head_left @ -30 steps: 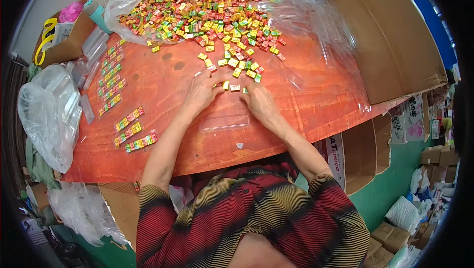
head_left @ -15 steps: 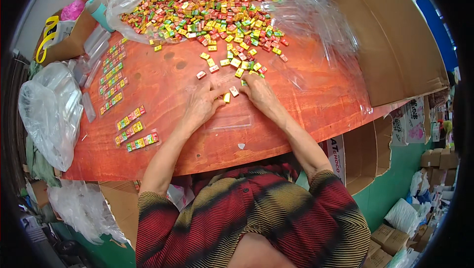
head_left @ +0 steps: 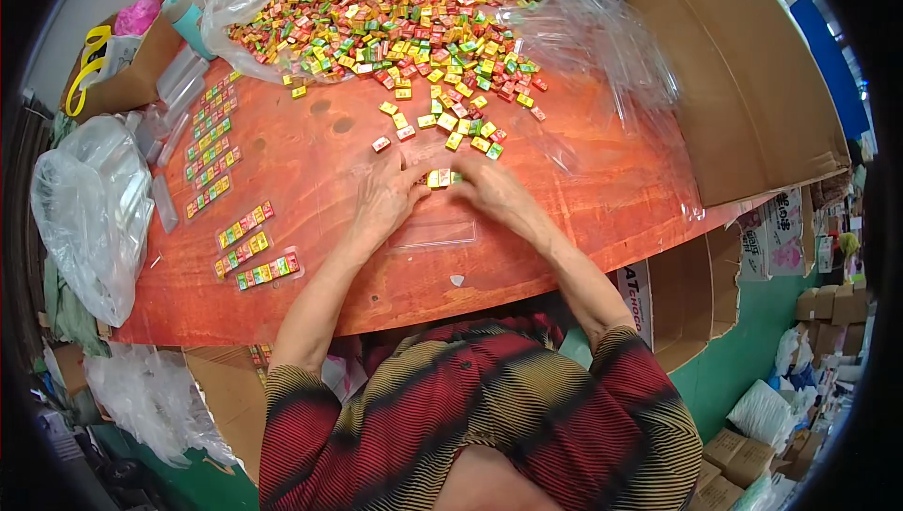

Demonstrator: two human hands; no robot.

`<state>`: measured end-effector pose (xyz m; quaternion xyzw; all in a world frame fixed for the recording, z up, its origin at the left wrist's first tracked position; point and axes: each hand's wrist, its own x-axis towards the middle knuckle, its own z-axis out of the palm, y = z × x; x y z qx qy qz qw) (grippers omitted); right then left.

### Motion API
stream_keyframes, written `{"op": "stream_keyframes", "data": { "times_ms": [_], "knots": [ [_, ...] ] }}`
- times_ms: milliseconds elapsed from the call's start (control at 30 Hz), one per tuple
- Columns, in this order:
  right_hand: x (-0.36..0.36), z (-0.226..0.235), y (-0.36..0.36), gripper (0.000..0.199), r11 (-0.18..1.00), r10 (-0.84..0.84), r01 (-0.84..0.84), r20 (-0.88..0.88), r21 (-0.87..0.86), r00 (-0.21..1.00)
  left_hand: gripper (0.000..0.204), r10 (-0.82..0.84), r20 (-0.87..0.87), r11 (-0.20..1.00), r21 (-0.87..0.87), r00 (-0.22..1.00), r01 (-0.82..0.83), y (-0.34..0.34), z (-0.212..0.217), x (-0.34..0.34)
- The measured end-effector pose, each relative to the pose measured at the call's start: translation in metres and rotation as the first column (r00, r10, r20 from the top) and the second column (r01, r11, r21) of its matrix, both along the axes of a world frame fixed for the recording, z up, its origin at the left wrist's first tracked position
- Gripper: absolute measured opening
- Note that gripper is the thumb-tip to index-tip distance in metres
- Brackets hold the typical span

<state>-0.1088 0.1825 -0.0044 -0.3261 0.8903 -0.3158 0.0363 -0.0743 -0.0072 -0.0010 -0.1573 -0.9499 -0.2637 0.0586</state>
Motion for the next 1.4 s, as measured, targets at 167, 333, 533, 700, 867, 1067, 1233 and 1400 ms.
{"op": "stream_keyframes", "data": {
  "times_ms": [167,333,533,700,867,1067,1233,1400],
  "knots": [
    [-0.020,0.008,0.014,0.017,0.886,-0.361,0.414,-0.253,0.207,0.898,0.032,0.012,-0.039,1.000,0.026,0.999,-0.011,0.001,0.002,0.002],
    [-0.009,-0.002,0.009,0.009,0.919,-0.242,0.350,-0.446,0.179,0.862,0.032,0.003,-0.061,1.000,0.004,0.998,-0.003,0.004,0.000,0.001],
    [0.019,0.020,0.004,0.020,0.925,-0.283,0.292,-0.069,0.243,0.957,0.033,0.032,-0.037,0.999,-0.014,0.999,-0.033,0.003,-0.003,0.003],
    [0.009,0.019,0.030,0.035,0.948,-0.273,0.295,-0.170,0.118,0.947,0.033,0.014,-0.055,1.000,-0.020,0.998,-0.015,0.003,-0.001,0.001],
    [0.001,0.002,0.032,0.024,0.962,-0.242,0.256,-0.132,0.101,0.961,0.033,0.012,-0.085,1.000,0.013,0.996,-0.010,0.004,-0.005,0.001],
    [0.002,0.000,0.034,0.015,1.000,-0.026,0.026,-0.059,-0.010,0.998,0.036,0.019,-0.021,0.999,-0.045,1.000,-0.019,0.003,0.000,0.004],
    [0.002,0.014,0.035,0.018,0.991,-0.116,0.114,-0.027,-0.074,0.993,0.037,0.034,-0.034,0.999,-0.016,0.999,-0.035,0.002,-0.002,0.007],
    [0.001,0.021,0.032,0.021,0.992,-0.117,0.119,0.041,-0.046,0.992,0.037,0.032,-0.022,0.998,-0.045,0.999,-0.033,0.002,0.002,0.008]
  ]
}}
